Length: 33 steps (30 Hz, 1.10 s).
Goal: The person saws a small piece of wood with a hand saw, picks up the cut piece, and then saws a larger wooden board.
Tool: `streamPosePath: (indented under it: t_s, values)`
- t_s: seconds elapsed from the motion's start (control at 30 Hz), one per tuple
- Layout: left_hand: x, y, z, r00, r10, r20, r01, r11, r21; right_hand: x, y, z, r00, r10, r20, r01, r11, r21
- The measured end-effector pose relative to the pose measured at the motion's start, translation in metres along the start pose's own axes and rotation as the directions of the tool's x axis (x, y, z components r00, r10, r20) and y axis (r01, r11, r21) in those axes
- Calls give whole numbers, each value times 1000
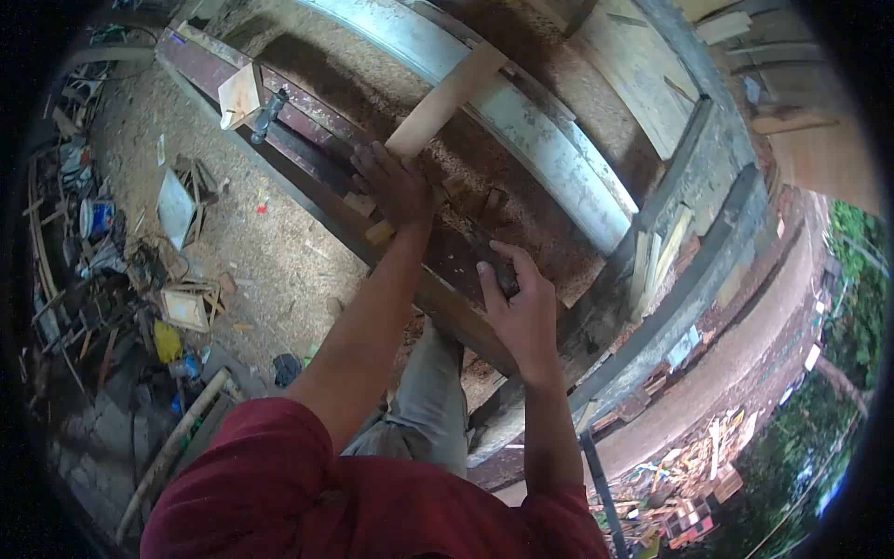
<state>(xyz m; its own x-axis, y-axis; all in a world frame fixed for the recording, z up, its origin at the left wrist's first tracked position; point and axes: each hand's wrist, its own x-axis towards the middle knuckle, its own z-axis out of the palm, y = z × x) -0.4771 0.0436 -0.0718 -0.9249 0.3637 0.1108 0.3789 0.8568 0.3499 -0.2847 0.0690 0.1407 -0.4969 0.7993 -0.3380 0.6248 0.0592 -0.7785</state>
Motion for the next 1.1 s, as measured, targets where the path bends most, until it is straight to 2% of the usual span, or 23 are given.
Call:
streamPosePath:
  t_s: [0.03, 0.13, 0.23, 0.33, 0.4, 0.47, 0.53, 0.63, 0.83, 0.93, 1.1]
  values:
    - [-1, 2, 2, 1000, -13, -5, 13, 1000, 11, 8, 0, -7, 999, 13, 32, -14, 1000, 5]
    - [0, -1, 6, 997, -81, 6, 81, 985, -151, 32, 3, -24, 997, -16, 78, 13, 999, 37]
    - [2, 3, 13, 992, -130, -7, 129, 987, -93, 47, 1, -41, 965, 128, 230, -151, 985, 85]
    - [3, 11, 14, 993, -68, -96, 70, 997, 13, 48, 15, -42, 944, 64, 323, -109, 987, 122]
    - [4, 15, 12, 994, -83, -68, 88, 994, 69, 39, 23, -36, 919, 124, 375, -194, 968, 156]
    - [5, 12, 16, 996, -77, -45, 82, 991, 110, 32, 21, -31, 919, 114, 377, -193, 965, 177]
    - [4, 12, 15, 995, -99, -21, 101, 990, 103, 30, 17, -25, 941, 22, 338, -92, 977, 191]
    - [5, 9, 18, 995, -98, -18, 99, 989, 111, 30, 15, -18, 929, 85, 359, -153, 974, 166]
    - [4, 9, 15, 995, -96, -10, 97, 993, 66, 34, 3, -15, 946, 94, 311, -130, 986, 100]
    - [5, 9, 13, 993, -115, 7, 115, 992, 47, 33, -6, -18, 956, 43, 289, -56, 998, 39]
    - [5, 10, 11, 989, -135, 62, 130, 989, 70, 37, -8, -12, 941, 123, 317, -145, 988, 49]
